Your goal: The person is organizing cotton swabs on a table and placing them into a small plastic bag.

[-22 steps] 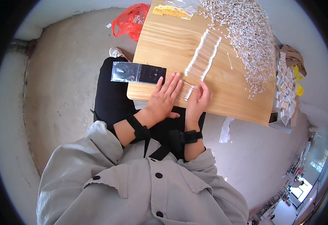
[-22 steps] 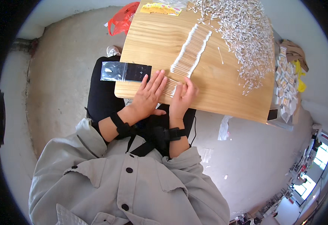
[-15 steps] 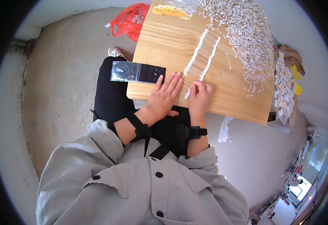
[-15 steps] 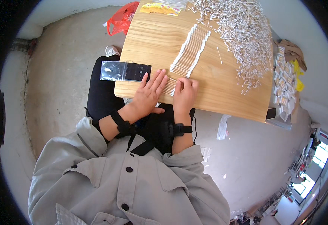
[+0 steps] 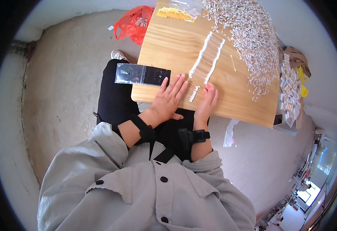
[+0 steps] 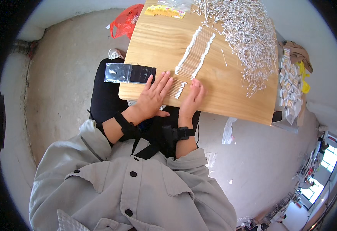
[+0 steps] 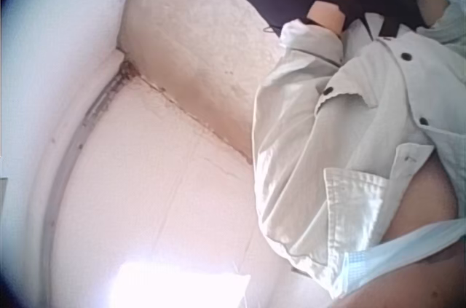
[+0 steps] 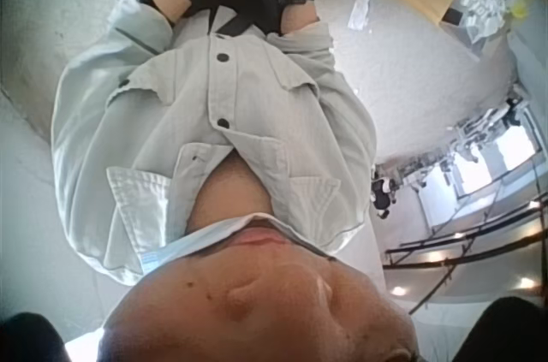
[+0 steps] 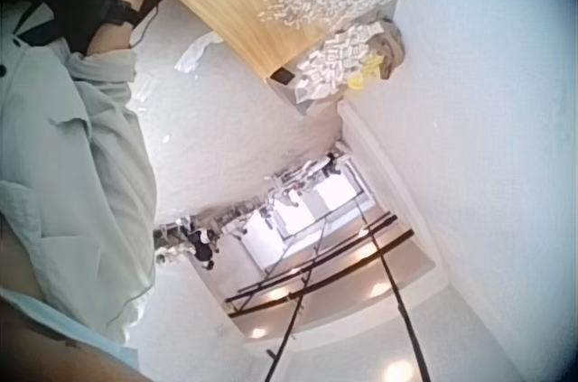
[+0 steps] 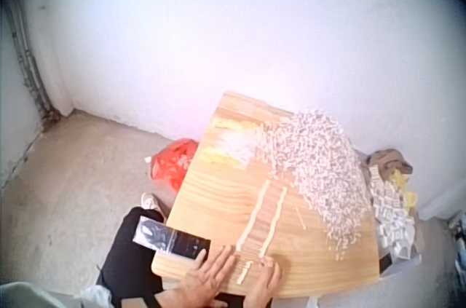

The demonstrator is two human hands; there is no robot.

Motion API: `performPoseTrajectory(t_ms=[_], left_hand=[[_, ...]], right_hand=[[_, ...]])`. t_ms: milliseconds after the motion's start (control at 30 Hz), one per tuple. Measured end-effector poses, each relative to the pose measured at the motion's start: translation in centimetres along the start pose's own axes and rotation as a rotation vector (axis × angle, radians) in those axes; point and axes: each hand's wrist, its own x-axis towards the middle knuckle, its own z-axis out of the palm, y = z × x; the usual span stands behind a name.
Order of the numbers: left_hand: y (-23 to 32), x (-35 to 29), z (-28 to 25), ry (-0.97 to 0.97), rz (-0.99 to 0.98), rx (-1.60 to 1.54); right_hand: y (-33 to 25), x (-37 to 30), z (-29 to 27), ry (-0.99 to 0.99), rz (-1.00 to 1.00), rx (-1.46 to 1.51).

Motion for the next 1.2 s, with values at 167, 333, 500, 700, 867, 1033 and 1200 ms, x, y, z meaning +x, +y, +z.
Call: performPoseTrajectory(t_ms=[167, 333, 500, 700, 867, 1033, 1200], left_hand=[[-0.3, -0.1, 0.3, 0.076, 0.047, -0.086], [-0.4, -0.1, 0.3, 0.065, 0.064, -0.088], [0.2, -0.6, 0.0, 0.068, -0.004, -0.064], [-0.4, -1.3, 0.3, 0.053, -0.072, 0.005], [-2.4, -2.1, -0.1, 0.092, -0.141, 0.079], [-4.0, -2.4, -0.8, 0.117, -0.273, 0.126], [-4.3, -2.8, -1.5, 0.097, -0.259, 0.081]], right_hand=[[0.2, -0.6, 1.3, -0.088, 0.041, 0.458], [0.3, -1.4, 1.5, -0.145, -0.009, 0.358], [0.5, -1.6, 2.3, -0.080, -0.029, 0.370], [-0.8, -3.2, 4.7, -0.173, -0.137, 0.239], [-1.8, -3.3, 7.2, -0.274, -0.212, 0.101], [-2.8, -3.0, 10.0, -0.307, -0.200, 0.111], [-2.9, -1.0, 9.8, -0.260, -0.091, 0.200]])
